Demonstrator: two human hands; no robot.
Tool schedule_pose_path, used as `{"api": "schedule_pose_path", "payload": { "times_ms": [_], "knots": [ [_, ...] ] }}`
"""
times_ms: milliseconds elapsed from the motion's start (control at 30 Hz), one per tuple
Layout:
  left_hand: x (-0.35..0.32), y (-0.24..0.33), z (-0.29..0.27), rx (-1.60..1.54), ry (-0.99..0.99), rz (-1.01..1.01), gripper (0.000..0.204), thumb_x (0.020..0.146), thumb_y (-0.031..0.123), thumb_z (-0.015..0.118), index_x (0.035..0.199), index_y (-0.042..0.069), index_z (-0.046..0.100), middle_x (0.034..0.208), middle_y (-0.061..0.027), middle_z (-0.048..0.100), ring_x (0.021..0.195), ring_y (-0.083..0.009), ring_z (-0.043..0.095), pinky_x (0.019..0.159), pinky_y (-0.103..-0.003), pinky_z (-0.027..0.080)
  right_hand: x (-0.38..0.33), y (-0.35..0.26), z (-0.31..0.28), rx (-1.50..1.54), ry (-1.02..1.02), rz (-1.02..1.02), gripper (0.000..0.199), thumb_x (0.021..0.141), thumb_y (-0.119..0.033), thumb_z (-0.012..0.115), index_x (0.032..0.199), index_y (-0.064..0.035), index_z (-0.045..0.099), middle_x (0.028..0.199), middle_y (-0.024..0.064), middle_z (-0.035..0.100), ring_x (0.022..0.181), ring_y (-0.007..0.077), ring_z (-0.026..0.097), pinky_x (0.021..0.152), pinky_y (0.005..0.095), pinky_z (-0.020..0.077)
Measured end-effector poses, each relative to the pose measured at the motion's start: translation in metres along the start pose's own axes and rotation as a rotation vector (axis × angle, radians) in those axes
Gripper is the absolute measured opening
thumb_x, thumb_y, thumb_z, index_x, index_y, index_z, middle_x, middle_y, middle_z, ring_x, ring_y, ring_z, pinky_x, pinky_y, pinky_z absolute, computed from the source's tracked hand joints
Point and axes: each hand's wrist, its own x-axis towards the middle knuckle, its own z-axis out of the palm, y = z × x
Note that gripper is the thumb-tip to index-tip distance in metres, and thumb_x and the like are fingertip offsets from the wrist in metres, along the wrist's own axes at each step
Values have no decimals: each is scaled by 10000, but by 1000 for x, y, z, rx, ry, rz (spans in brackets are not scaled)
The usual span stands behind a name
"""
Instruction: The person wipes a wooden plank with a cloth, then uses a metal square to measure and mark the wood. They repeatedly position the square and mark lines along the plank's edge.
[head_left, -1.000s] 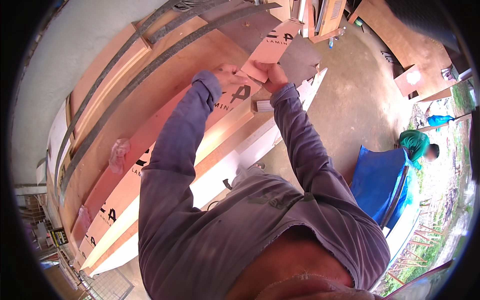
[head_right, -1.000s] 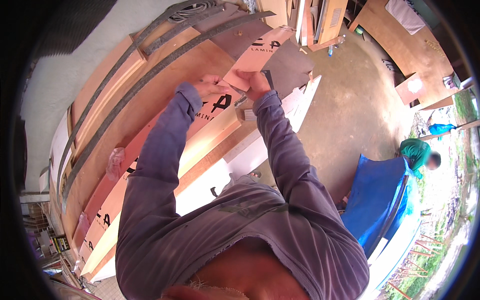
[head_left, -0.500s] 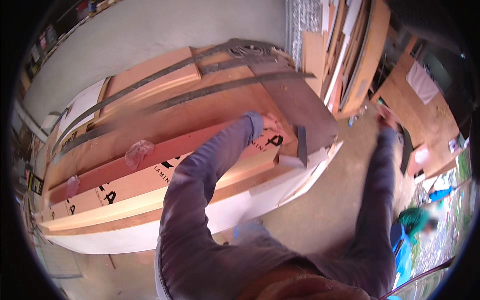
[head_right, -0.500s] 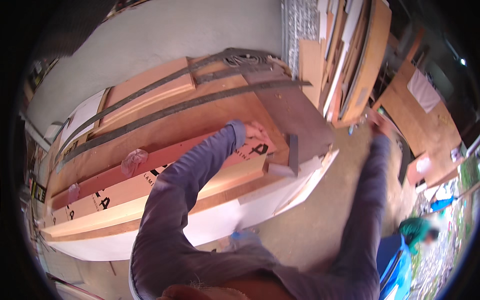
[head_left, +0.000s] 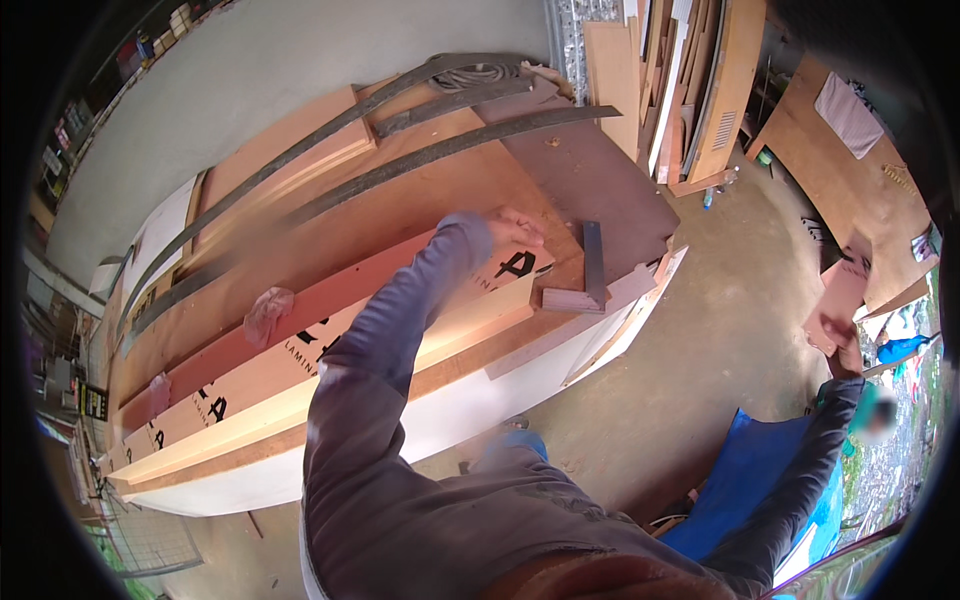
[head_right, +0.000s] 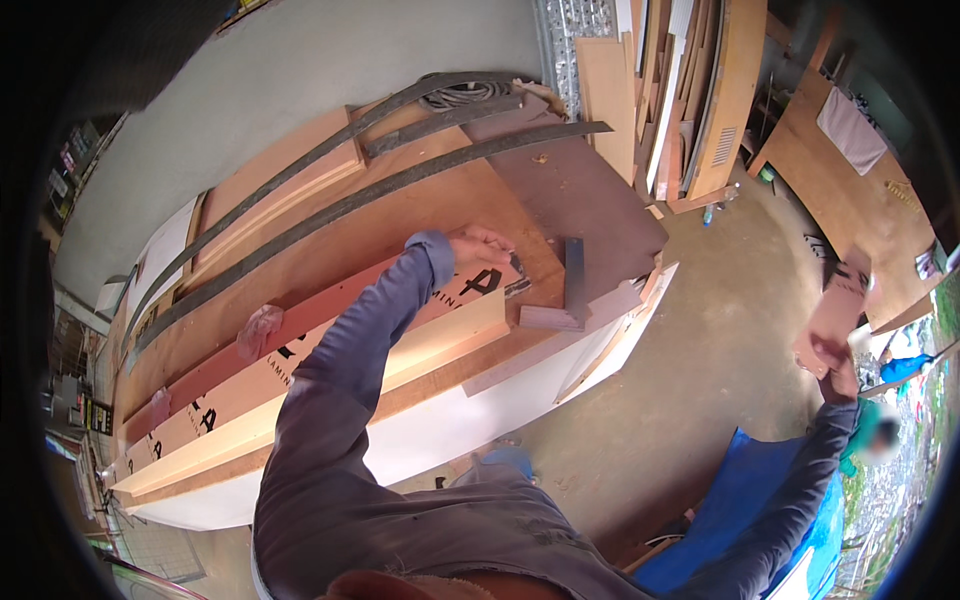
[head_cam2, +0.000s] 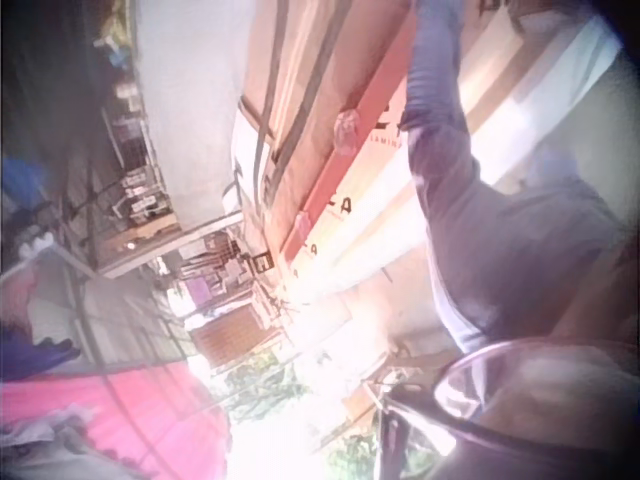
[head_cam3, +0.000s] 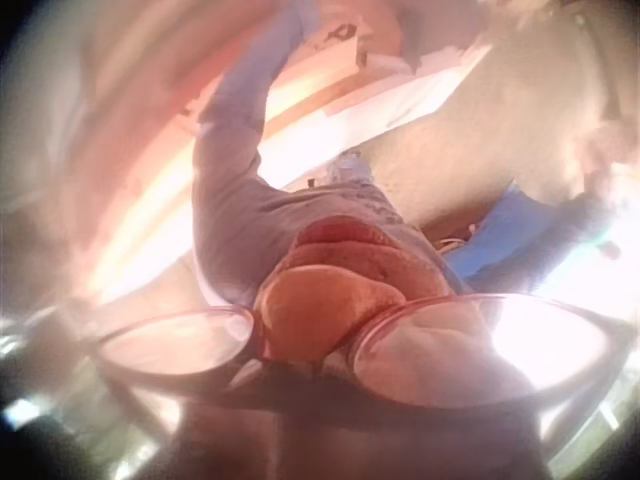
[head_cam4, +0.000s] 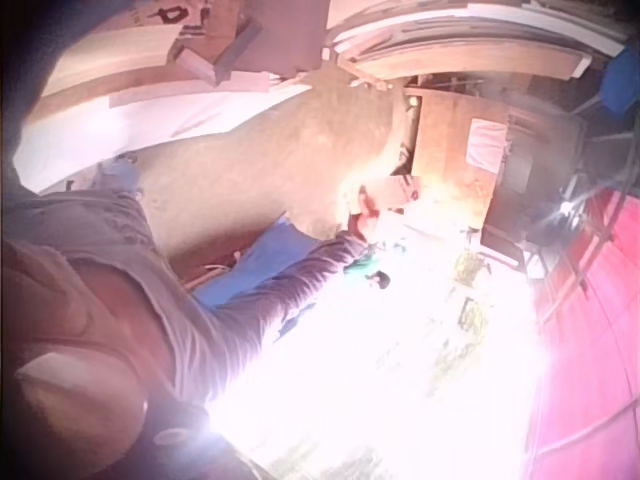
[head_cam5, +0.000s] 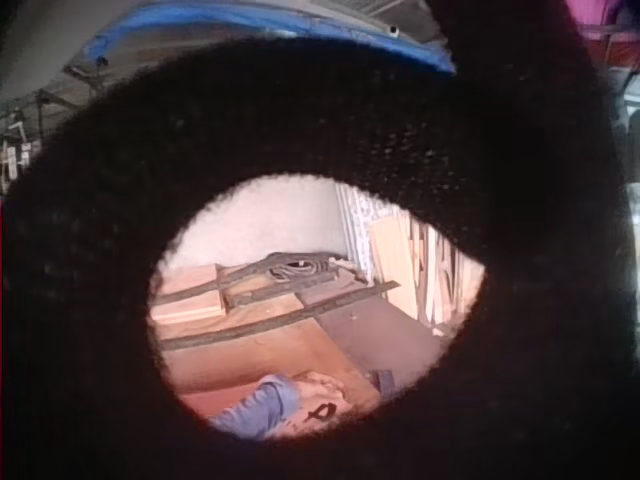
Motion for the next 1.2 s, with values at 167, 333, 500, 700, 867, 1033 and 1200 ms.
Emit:
{"api": "schedule_pose_path", "payload": {
  "times_ms": [167,333,500,700,867,1033,1200],
  "knots": [
    [11,-12,16,99,117,92,684,921,358,734,1420,-40,489,1119,-103,717,1058,-189,650,961,-304,477,82,-13,57,-53,-189,-149,408,787,-70,619,1183,26,614,978,107,688,853,230,705,697,358,581],
    [-20,36,28,358,162,-2,808,952,430,661,1535,4,298,1312,-252,600,1229,-352,577,1045,-446,455,174,-33,128,-246,-135,-170,323,842,-121,583,1151,-32,622,913,43,657,661,146,606,547,286,449],
    [-86,58,92,970,392,-90,870,926,610,587,1531,39,332,1585,-263,271,1418,-432,333,1011,-728,343,251,-55,210,-629,-149,-376,411,911,-210,659,1276,-25,621,1006,58,669,794,129,589,683,283,450],
    [-89,39,118,1137,756,-43,917,862,678,591,1483,27,414,1562,-275,337,1376,-450,405,1059,-692,332,362,-34,360,-737,-386,-682,681,869,-316,759,1444,-32,528,1206,186,661,1145,236,619,992,322,465],
    [-82,43,116,974,934,-29,851,810,581,712,1414,19,505,1477,-221,482,1338,-399,470,1096,-607,345,414,-5,489,-936,-377,-803,690,836,-350,782,1422,-68,548,1319,237,589,1219,384,579,1043,432,448],
    [-64,47,124,1011,1143,-142,797,720,378,821,1386,38,545,1391,-172,569,1299,-363,520,1121,-550,356,485,15,528,-884,-471,-841,703,814,-317,796,1434,-111,537,1392,216,542,1318,395,490,1088,465,407],
    [-65,62,124,988,1036,-312,810,683,317,827,1393,54,540,1372,-160,571,1291,-372,519,1127,-546,357,540,16,542,-925,-510,-988,696,775,-238,803,1417,-131,555,1337,137,572,1276,350,521,1071,496,411]
  ]
}}
